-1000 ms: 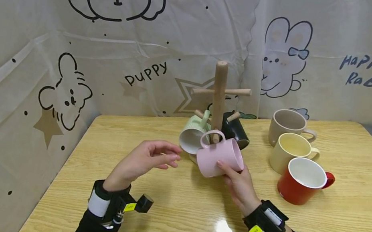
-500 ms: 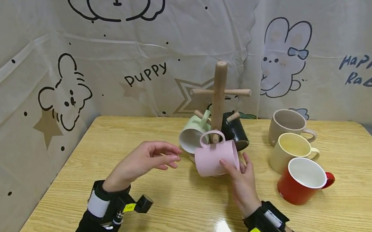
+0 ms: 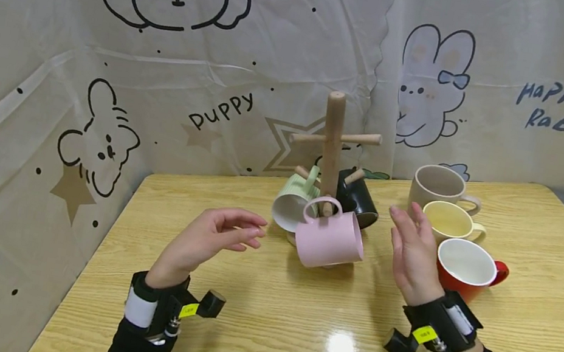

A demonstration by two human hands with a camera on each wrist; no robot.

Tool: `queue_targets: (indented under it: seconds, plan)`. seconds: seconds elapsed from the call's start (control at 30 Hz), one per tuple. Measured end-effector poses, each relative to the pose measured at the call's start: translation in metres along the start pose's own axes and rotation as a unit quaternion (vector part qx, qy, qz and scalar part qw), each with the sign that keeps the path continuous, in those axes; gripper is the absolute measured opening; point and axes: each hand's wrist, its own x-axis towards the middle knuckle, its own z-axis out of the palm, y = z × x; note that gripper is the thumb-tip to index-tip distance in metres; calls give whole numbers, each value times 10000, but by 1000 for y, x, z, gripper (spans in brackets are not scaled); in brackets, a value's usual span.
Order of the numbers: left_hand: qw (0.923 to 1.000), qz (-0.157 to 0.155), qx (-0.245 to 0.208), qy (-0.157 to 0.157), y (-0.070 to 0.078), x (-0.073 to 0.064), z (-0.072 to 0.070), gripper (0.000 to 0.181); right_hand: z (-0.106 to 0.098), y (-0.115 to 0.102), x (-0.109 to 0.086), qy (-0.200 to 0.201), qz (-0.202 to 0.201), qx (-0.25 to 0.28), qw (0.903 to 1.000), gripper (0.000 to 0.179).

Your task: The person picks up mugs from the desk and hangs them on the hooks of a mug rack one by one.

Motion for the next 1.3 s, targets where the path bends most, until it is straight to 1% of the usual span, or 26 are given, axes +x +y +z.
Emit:
queue_targets:
  seconds: [0.1,0.17,0.2,0.23,0.27,0.3,0.33,0.37,0.43,0.47,0.5,0.53,0.57,0.63,0.73,0.8,0.83,0.87,0.9,0.97,1.03,1.07,1.1,1.17,1.23,1.3]
  plan:
    - [9999,63,93,74,1,-1,-3,34,-5,-13,-1,-188,-241,-183,9994,70]
    - [9996,27,212,175,1,-2,-6,33,-9,-20,-2,-430,-604,-525,9959,61]
    - [9993,8,297,242,1,-2,-7,33,-11,-24,-3,-563,-826,-811,9917,55]
    - [9987,8,406,305,1,-3,-8,32,-14,-27,-3,-690,-1061,-1253,9840,49]
    - [9978,0,539,394,2,-3,-9,33,-17,-31,-4,-790,-1338,-1816,9710,44]
    - [9965,-1,696,474,2,-3,-9,32,-20,-35,-5,-883,-1649,-2467,9509,40]
    - [9949,-20,844,561,2,-4,-10,32,-23,-38,-5,-966,-1967,-3155,9233,38]
    - [9929,-19,1001,636,2,-4,-11,31,-25,-42,-6,-1023,-2282,-3857,8881,37]
    - [9883,-12,1316,769,2,-4,-12,30,-30,-48,-7,-1098,-2803,-5048,8090,38]
    - [9858,-14,1459,830,1,-4,-13,29,-32,-51,-8,-1158,-2996,-5458,7739,39]
    - [9836,-27,1579,873,1,-4,-13,29,-34,-54,-8,-1270,-3155,-5742,7447,40]
    - [9811,-33,1705,912,1,-4,-13,28,-35,-57,-9,-1379,-3254,-5958,7212,40]
    - [9786,-32,1830,943,1,-4,-14,28,-37,-60,-9,-1488,-3261,-6116,7054,41]
    - [9733,-37,2070,988,1,-4,-14,28,-41,-64,-10,-1659,-3253,-6303,6851,42]
    - [9646,-75,2416,1056,0,-5,-15,28,-52,-70,-10,-1758,-3401,-6384,6677,45]
    - [9590,-115,2608,1102,0,-5,-15,29,-64,-72,-8,-1657,-3656,-6269,6677,46]
    - [9562,-140,2699,1127,0,-5,-16,29,-72,-72,-7,-1587,-3780,-6162,6725,46]
    - [9531,-154,2793,1152,0,-6,-16,29,-81,-73,-5,-1484,-3895,-6040,6793,47]
    - [9504,-169,2875,1173,0,-6,-16,30,-91,-74,-3,-1339,-3924,-5924,6908,46]
    - [9452,-209,3024,1213,0,-7,-17,31,-113,-76,2,-1039,-3833,-5709,7186,42]
    - [9413,-245,3128,1243,0,-8,-18,31,-137,-79,9,-851,-3451,-5635,7458,39]
    - [9399,-261,3164,1254,0,-9,-19,31,-150,-81,13,-827,-3169,-5681,7550,38]
    - [9389,-264,3190,1264,0,-10,-19,31,-162,-82,17,-793,-2820,-5791,7608,37]
    - [9377,-265,3225,1269,0,-11,-20,31,-187,-86,25,-989,-2164,-6076,7578,43]
    - [9378,-264,3227,1253,0,-13,-21,31,-206,-87,32,-1358,-1413,-6381,7446,52]
    - [9382,-265,3229,1219,0,-14,-20,31,-221,-84,39,-1690,-819,-6564,7306,58]
